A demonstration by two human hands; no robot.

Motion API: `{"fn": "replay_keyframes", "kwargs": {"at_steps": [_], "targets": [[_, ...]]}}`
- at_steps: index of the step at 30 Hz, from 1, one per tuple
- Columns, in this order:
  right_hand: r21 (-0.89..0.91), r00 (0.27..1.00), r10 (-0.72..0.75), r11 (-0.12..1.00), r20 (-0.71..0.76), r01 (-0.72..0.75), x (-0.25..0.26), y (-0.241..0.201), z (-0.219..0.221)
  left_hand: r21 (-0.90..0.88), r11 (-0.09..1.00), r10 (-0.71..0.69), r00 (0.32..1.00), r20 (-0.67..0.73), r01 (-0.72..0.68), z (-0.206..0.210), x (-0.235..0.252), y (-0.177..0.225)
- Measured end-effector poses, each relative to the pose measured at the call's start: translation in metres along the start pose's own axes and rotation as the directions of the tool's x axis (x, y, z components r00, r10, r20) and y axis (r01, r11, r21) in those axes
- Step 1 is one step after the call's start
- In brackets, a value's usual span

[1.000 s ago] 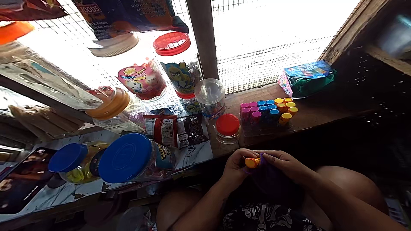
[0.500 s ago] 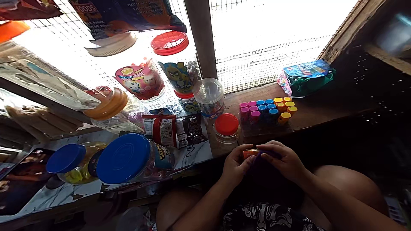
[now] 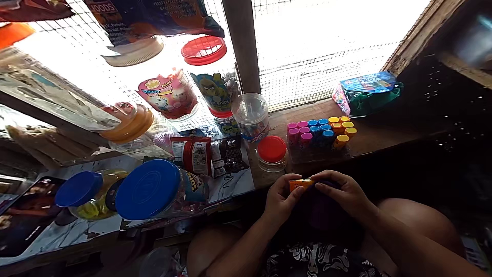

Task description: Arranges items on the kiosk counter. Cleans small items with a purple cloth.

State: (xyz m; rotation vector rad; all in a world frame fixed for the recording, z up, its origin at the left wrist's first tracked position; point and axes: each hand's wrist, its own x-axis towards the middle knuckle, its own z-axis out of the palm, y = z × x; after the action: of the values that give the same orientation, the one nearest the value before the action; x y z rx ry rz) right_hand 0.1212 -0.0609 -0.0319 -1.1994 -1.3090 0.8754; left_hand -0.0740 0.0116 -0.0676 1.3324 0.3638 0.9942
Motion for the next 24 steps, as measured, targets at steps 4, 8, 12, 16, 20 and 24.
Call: {"fn": "replay_keyframes", "kwargs": {"at_steps": [4,8,12,16,20,24], "targets": [[-0.015,0.998,0.053,0.998,-0.027,-0.054,0.000,-0.002,-0.001,0.094,0.992,0.082,0.996,0.030,-0.085,0.000,-0.002,-0.006],[0.052,0.969,0.248,0.967,0.014,-0.249,0.004,-0.009,-0.002,0.186,0.968,0.160,0.985,0.057,-0.168,-0.001,-0.002,-0.010],[0.149,0.910,0.399,0.899,0.109,-0.412,0.006,-0.014,-0.004,0.256,0.945,0.197,0.979,0.051,-0.203,-0.003,0.000,-0.011],[0.157,0.901,0.403,0.891,0.159,-0.426,0.005,-0.013,-0.003,0.238,0.951,0.195,0.980,0.044,-0.199,-0.004,0.001,-0.014],[0.109,0.955,0.291,0.949,0.060,-0.296,0.002,-0.008,-0.003,0.167,0.984,0.051,0.997,0.056,-0.060,-0.002,0.001,-0.013],[-0.048,0.992,0.123,0.991,-0.004,-0.123,0.000,0.001,-0.003,0.156,0.986,-0.066,0.996,0.065,0.056,0.001,0.001,-0.005]]}}
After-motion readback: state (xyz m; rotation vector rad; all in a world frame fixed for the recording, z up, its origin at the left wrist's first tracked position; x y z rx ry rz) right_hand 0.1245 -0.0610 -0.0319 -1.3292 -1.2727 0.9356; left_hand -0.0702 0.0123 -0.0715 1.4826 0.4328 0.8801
